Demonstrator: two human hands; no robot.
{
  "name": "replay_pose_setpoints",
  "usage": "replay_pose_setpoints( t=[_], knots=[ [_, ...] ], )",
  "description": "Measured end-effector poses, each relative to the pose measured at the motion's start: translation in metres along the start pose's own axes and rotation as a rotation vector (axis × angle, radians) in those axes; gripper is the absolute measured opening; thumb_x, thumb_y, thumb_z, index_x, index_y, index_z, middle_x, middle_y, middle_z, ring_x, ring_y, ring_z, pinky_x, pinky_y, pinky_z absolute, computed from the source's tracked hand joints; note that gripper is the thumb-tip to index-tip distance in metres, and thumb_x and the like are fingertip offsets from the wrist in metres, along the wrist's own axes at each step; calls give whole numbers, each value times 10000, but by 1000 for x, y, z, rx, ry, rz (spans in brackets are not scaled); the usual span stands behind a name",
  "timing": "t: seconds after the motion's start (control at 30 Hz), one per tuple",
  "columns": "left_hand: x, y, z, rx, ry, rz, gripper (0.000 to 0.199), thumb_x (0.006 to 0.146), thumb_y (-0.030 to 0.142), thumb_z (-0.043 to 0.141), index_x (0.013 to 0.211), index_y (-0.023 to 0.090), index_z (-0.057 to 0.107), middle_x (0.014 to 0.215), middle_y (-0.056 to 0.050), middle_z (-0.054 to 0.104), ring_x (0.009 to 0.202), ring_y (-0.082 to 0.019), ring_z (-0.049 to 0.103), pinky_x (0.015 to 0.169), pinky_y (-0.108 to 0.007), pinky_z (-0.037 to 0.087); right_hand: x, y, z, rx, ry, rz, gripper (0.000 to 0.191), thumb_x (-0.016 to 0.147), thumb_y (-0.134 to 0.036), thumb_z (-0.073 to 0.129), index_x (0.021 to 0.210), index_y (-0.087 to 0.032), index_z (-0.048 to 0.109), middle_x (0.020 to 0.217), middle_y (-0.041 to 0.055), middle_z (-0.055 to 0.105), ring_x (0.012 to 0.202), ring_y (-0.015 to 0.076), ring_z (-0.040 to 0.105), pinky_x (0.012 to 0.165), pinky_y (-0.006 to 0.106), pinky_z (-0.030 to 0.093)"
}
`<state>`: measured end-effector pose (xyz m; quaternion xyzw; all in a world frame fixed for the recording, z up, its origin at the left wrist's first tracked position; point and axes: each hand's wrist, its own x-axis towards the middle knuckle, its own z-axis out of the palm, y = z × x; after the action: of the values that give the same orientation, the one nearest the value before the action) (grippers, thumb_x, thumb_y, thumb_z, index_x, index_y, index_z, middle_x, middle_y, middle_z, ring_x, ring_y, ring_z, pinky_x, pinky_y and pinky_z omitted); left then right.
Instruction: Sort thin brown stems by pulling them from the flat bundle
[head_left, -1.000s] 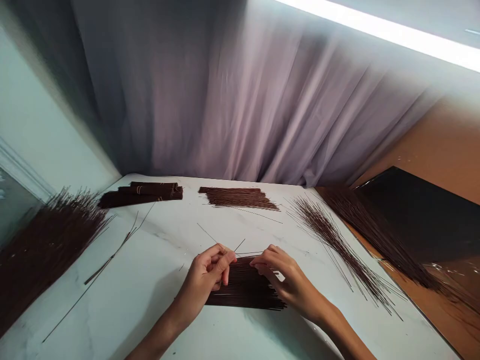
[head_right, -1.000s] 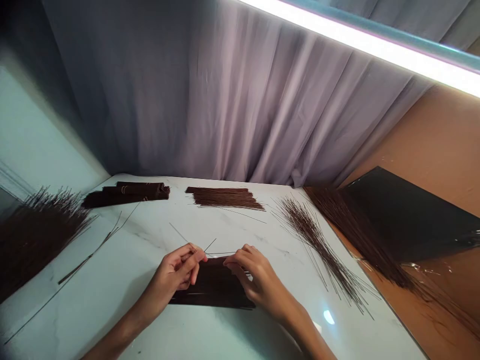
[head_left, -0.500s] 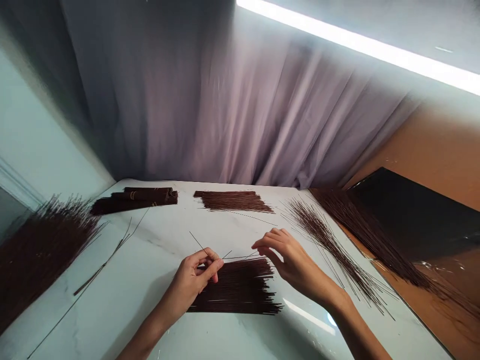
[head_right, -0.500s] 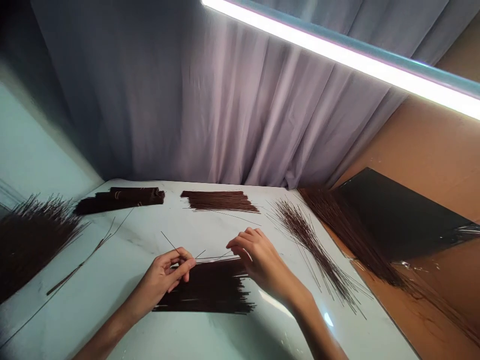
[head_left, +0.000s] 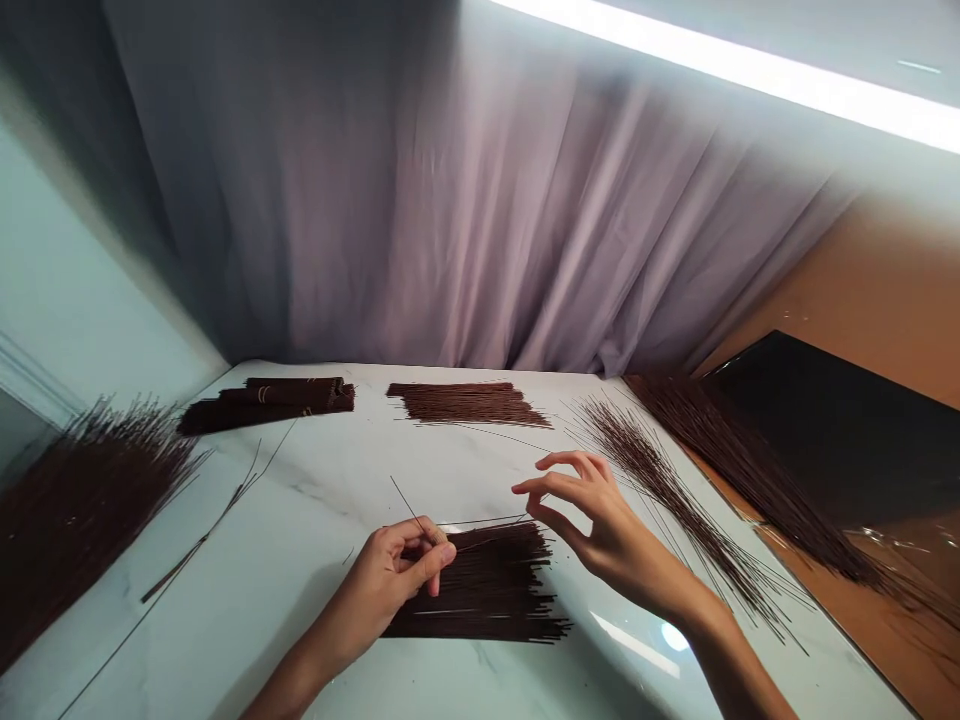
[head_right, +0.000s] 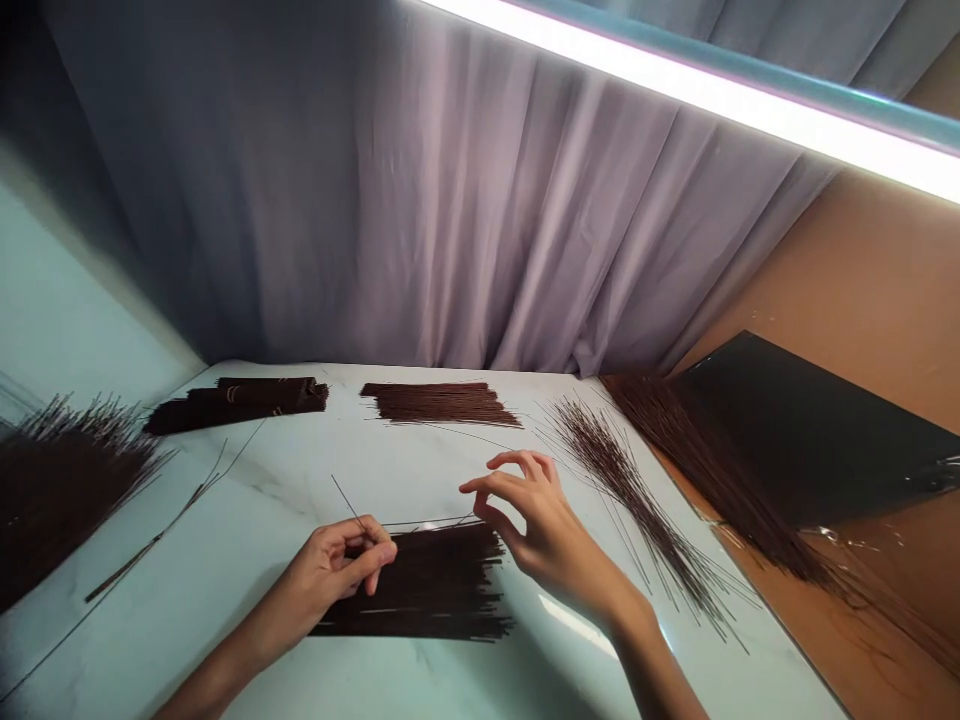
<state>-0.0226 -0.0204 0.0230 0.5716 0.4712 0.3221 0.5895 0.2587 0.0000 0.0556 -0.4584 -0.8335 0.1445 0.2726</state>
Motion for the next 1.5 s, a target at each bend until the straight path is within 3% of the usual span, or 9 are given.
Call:
replay_pose_setpoints(
  t=[0.07, 0.17, 0.3, 0.4, 0.63, 0.93, 1.33, 1.43, 1.5],
  knots=[
    [3, -6, 2, 15, 24, 22, 292, 919, 456, 655, 810, 185, 655, 658, 21, 584, 625, -136, 515, 598, -234, 360, 0, -6, 6, -63, 95, -69, 241, 1008, -254, 564, 1232, -303, 640, 1184, 78, 657, 1231, 282, 502, 1020, 505, 438],
    [7, -14, 6, 17, 29, 38, 301, 895, 456, 681, 782, 177, 667, 631, 17, 608, 622, -151, 556, 617, -245, 389, 4, -29, 23, -145, 195, -262, 377, 1026, -130, 450, 1352, -277, 572, 1137, 91, 659, 1049, 242, 574, 918, 442, 472],
    [9, -18, 10, 3, 29, 46, 291, 846, 434, 727, 733, 169, 692, 593, 12, 622, 620, -162, 564, 617, -247, 394, 12, -62, 51, -338, 29, -447, 453, 1018, -171, 497, 1458, -280, 497, 1160, 96, 647, 943, 232, 566, 852, 386, 486],
    [7, -17, 12, 33, 19, 49, 206, 867, 373, 711, 813, 175, 736, 608, 14, 633, 635, -168, 571, 637, -253, 409, 17, -62, 63, -482, 36, -465, 466, 1001, -192, 549, 1457, -271, 492, 1224, 96, 635, 973, 243, 555, 904, 398, 465],
    [8, -17, 12, 38, 29, 22, 259, 863, 394, 718, 736, 177, 654, 604, 6, 642, 630, -170, 590, 633, -251, 427, 14, -29, 64, -575, 149, -429, 214, 979, -124, 540, 1158, -175, 645, 1246, 120, 634, 1060, 268, 538, 989, 434, 409],
    [10, -18, 4, 53, 58, 21, 269, 891, 430, 674, 764, 193, 664, 597, 10, 645, 613, -155, 537, 578, -225, 387, 10, -15, 73, -416, 146, -304, 274, 962, -14, 478, 1014, -218, 654, 980, 31, 707, 1021, 230, 582, 997, 424, 358],
    [8, -12, 7, 100, 43, 72, 267, 932, 417, 617, 780, 198, 635, 611, 20, 590, 665, -163, 520, 604, -234, 375, 11, -14, 71, -354, 109, -245, 291, 906, 19, 545, 958, -235, 677, 924, 27, 695, 998, 246, 569, 927, 425, 443],
    [7, -15, 8, 102, 41, 58, 282, 948, 429, 600, 784, 201, 624, 623, 20, 590, 634, -153, 484, 574, -232, 346, 9, -15, 55, -196, 120, -228, 283, 969, -68, 528, 1098, -267, 683, 1099, 65, 678, 1062, 247, 573, 865, 397, 517],
    [8, -18, 7, 94, 41, 70, 290, 964, 449, 576, 809, 207, 621, 628, 20, 595, 637, -156, 485, 581, -233, 355, 1, -17, 43, -74, 241, -158, 294, 1005, -145, 508, 1210, -294, 656, 1173, 86, 644, 1069, 245, 582, 859, 403, 535]
  ],
)
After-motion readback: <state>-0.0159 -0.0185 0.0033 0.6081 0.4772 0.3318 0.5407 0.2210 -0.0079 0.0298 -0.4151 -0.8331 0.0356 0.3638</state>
